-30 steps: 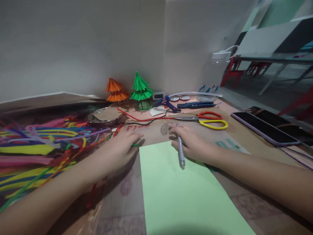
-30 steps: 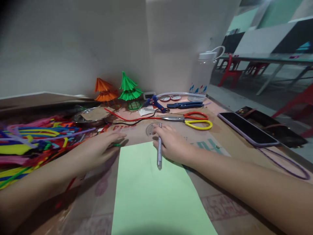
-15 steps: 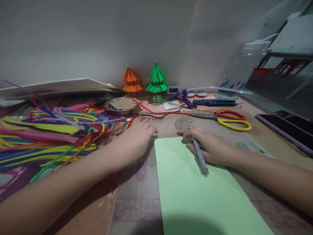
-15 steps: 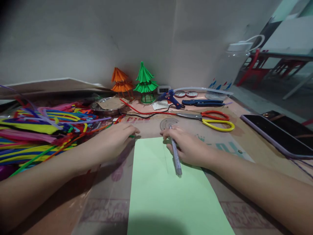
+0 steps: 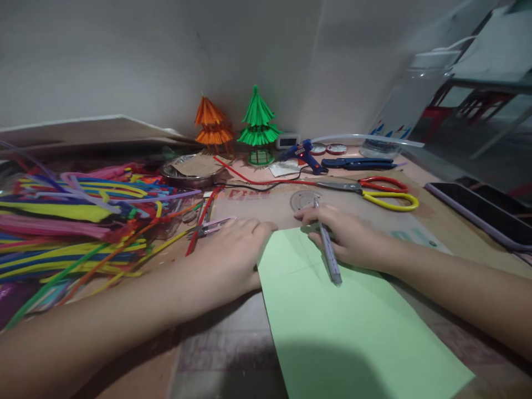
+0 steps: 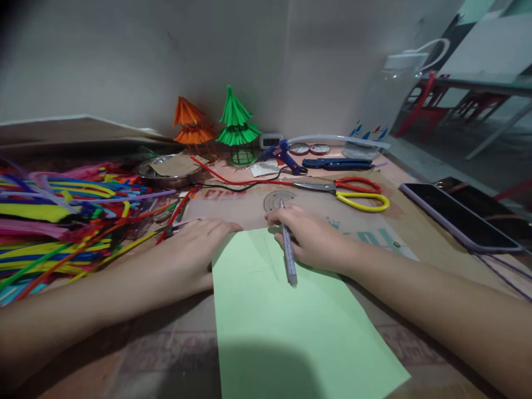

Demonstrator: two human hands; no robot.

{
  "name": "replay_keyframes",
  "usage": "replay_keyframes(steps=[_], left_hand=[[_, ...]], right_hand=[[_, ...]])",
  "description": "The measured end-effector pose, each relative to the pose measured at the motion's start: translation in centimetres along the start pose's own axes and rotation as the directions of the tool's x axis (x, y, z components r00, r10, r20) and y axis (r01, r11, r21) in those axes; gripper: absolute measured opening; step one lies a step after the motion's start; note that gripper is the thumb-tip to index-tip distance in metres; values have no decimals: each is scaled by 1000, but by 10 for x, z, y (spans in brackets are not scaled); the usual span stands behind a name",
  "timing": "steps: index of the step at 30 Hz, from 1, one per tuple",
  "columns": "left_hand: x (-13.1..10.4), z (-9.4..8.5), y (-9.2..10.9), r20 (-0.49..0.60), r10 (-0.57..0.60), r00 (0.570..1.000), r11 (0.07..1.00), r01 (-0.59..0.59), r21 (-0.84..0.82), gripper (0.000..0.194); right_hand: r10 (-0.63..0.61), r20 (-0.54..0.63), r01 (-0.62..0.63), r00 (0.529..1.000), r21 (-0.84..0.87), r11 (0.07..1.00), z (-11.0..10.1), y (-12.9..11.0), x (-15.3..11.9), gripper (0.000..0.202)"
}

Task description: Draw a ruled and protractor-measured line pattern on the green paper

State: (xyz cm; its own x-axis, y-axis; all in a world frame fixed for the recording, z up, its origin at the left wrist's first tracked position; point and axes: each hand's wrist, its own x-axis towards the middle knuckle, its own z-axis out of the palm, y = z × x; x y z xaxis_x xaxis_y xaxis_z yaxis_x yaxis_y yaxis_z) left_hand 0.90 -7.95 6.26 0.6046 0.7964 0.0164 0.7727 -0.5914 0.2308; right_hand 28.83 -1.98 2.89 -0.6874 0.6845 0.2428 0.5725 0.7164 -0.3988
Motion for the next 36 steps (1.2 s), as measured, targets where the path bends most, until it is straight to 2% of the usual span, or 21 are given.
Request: replay_keyframes(steps=[4,7,10,14,16,18,25,32,36], left_hand=[[3,-5,-3,54,2,999,999,0,-46,31],[8,-10,-8,109,5,994,997,2,-72,19],[9,-11,-18,77,-66,995,997,69,-38,9],[7,-11,-34,-28,-175,984,983,176,54,20],[6,-10,-37,-27,-163,986,983,165,80,35],[7,-9,-37,-17,-139,990,986,140,94,41],[13,-4,-37,5,-110,994,987,108,118,16],[10,-5,-45,-28,-109,994,983,112,148,32],[13,-4,-51,-11,-87,996,985,87,151,37]], right_hand=[[-16,2,16,1000,-23,1000,0,0,0,23],[-59,1,59,998,-24,998,-1,-1,-1,24],[-112,-8,111,994,-21,994,-2,-3,0,21],[-99,-11,99,995,-6,995,-2,-3,1,18],[-74,-14,74,997,-3,997,-1,-3,1,17],[-47,-22,47,999,-3,999,-1,-3,1,17],[-15,-42,14,999,-21,1000,-1,-3,1,21],[-41,-22,40,999,-56,998,-5,-6,1,22],[9,-28,-12,1000,-101,995,-1,-4,3,19]])
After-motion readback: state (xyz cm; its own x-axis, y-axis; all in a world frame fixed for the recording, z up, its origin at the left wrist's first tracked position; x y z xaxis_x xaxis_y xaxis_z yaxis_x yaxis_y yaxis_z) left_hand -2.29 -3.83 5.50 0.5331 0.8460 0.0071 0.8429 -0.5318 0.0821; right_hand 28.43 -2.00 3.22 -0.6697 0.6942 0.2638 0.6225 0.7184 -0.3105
